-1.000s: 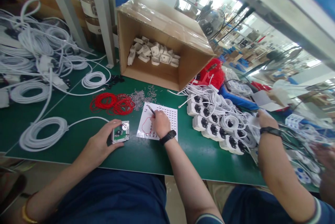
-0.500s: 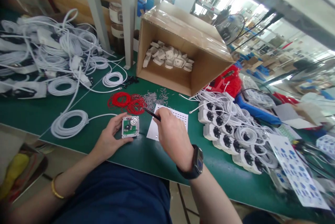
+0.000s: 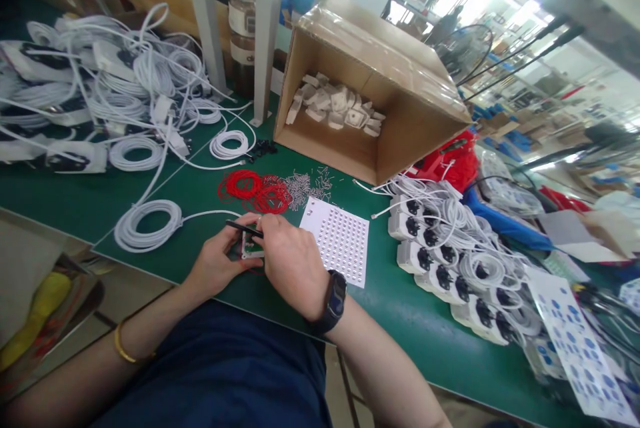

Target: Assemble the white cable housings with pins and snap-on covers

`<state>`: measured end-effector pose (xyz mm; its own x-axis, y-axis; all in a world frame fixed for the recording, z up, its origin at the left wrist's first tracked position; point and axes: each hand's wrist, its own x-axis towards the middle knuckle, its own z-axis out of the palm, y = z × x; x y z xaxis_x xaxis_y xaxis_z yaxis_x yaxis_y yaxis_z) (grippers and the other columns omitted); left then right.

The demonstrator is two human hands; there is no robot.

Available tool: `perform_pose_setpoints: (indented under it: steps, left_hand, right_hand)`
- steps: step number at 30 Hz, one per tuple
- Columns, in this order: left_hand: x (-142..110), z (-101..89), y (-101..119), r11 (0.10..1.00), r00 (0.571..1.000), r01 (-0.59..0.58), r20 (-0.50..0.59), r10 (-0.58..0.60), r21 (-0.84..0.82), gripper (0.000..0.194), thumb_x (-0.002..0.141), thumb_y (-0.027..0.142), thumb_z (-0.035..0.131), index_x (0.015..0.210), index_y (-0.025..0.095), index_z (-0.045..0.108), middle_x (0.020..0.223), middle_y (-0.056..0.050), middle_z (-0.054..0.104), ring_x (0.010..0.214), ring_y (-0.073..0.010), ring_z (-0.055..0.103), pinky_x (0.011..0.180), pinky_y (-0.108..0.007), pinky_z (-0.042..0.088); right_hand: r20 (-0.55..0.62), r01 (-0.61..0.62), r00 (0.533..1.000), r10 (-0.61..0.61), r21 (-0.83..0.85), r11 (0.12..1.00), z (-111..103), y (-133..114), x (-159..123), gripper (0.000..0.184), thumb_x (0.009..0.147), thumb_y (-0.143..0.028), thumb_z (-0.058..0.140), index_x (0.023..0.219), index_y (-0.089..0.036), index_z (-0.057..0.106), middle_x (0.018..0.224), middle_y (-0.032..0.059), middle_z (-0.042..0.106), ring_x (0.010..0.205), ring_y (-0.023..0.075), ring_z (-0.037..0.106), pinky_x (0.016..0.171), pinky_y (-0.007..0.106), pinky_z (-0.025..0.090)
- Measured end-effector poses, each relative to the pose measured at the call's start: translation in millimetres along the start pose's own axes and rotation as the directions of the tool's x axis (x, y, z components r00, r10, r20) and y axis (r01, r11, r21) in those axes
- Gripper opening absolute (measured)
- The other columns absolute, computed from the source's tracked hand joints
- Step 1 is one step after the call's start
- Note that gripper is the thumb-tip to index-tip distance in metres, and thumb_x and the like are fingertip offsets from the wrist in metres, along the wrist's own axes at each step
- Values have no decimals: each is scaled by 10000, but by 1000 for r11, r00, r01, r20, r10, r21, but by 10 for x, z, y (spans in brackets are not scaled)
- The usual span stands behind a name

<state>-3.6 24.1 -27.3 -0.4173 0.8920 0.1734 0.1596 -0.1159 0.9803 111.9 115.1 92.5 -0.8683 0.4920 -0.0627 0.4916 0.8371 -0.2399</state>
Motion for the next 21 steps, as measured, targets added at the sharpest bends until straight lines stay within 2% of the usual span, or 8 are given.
perform_pose_setpoints:
  steps: [6,12,16,19,21]
  left_hand:
    - [-13,-3,9,1000,1000,3,1,-3,28,629,644,304,767,1209,230,502,1273,-81,542,1189,-261,508,1059,-425,363]
    - [-10,-8,-22,997,999,-34,-8,35,62,678,625,301,779,1235,230,491,1308,-96,514,1200,-274,500,1068,-446,353]
    - [-19,-24,-30,998,999,-39,1,39,48,636,630,304,777,1203,215,515,1298,-108,522,1207,-283,494,1071,-457,345]
    - [-43,-30,19,1000,999,15,31,-16,25,623,632,265,773,1197,233,511,1299,-94,524,1205,-276,498,1065,-446,354]
    - [-64,-20,54,997,997,72,33,-71,-36,727,633,215,767,1272,251,422,1333,-97,496,1226,-262,479,1058,-432,362]
  right_hand:
    - [14,-7,1000,7,51,999,-64,94,102,70,919,-231,461,908,-184,512,854,31,626,710,155,560,570,257,275]
    - [0,-19,1000,19,66,998,36,184,279,102,918,-253,457,875,-182,516,817,29,597,690,146,531,577,251,278]
    - [-26,87,996,-84,173,981,70,314,390,36,865,-175,524,831,-164,522,888,33,562,763,134,506,636,228,315]
    - [48,188,976,-212,306,933,54,402,483,91,834,-119,548,756,-155,518,768,-8,537,714,108,482,640,205,319]
    - [110,216,956,-273,370,904,40,423,535,99,826,-106,557,743,-151,529,706,-31,524,655,93,468,610,195,307]
